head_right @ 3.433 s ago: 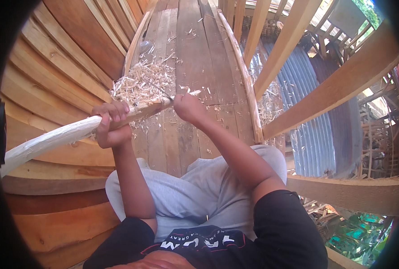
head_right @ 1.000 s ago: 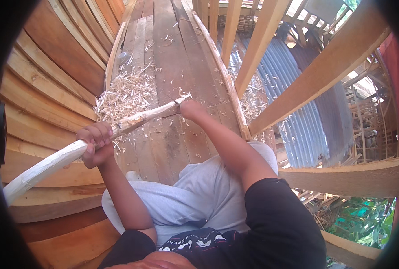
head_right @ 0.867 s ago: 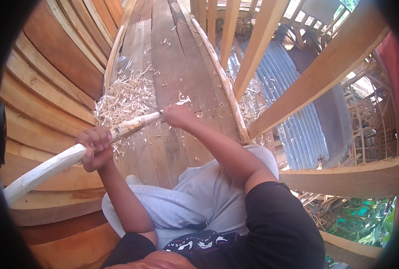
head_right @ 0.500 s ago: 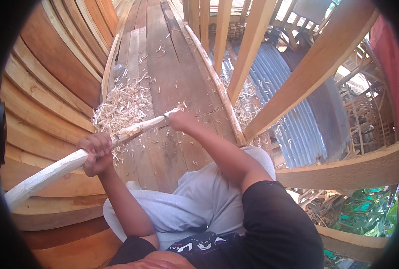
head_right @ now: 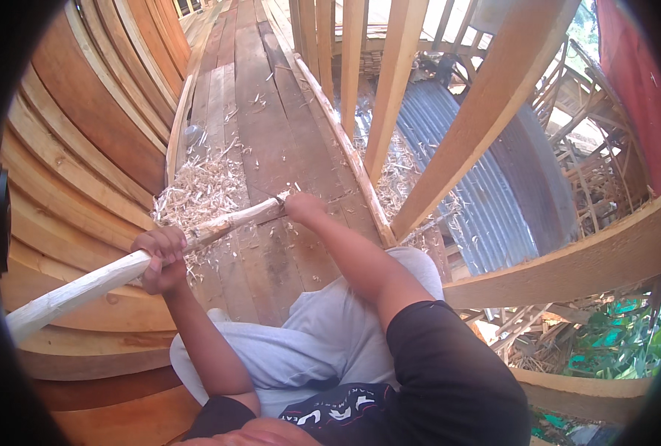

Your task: The person sits inside a wooden boat and uses a knife to carve a long piece of wood, peeling away shavings. The person rotates the wood and continues carving along its length.

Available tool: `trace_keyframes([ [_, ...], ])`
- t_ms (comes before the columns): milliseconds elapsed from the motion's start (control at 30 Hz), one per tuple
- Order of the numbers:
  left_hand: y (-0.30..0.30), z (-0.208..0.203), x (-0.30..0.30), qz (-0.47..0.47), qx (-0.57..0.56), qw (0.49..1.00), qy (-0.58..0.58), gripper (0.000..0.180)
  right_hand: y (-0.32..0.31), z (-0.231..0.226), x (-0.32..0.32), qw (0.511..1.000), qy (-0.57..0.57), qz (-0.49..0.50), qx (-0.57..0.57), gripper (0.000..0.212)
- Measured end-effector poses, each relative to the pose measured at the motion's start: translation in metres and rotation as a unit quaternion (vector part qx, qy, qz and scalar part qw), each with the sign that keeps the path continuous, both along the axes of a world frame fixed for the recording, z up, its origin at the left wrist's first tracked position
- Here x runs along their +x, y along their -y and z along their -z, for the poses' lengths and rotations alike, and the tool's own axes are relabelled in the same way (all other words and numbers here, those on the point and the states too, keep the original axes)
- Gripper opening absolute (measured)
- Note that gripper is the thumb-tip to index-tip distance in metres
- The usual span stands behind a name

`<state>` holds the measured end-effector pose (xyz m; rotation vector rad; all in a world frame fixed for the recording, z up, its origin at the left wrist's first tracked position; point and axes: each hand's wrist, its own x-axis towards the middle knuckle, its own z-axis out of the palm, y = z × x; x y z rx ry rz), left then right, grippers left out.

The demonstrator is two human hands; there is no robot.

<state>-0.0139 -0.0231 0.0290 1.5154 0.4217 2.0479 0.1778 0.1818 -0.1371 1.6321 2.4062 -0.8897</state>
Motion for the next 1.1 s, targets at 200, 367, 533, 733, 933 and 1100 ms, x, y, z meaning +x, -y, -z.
trace_keyframes([
  [200,0.002,-0.005,-0.002,-0.022,-0.053,0.998,-0.021,0.018,0.003,0.006,0.004,0.996,-0.063,0.066,-0.011,0.040],
  [367,0.001,-0.005,-0.005,-0.054,-0.074,0.996,0.023,0.021,0.017,-0.006,0.005,0.992,-0.120,0.015,-0.027,0.053],
  [533,-0.005,0.003,-0.010,0.011,-0.069,0.996,0.058,0.048,0.018,-0.007,0.015,0.988,-0.148,0.033,-0.035,0.055],
  [733,-0.014,0.002,0.006,-0.140,-0.097,0.964,0.206,0.028,0.031,-0.035,0.005,0.982,-0.137,0.081,-0.104,0.041],
  [933,-0.019,0.007,0.013,-0.260,-0.059,0.931,0.249,0.015,0.028,-0.015,0.000,0.983,-0.179,-0.017,0.026,0.046],
  [1100,-0.011,0.005,0.000,-0.201,-0.021,0.964,0.170,0.014,0.027,-0.027,-0.006,0.958,-0.196,0.090,-0.189,0.040],
])
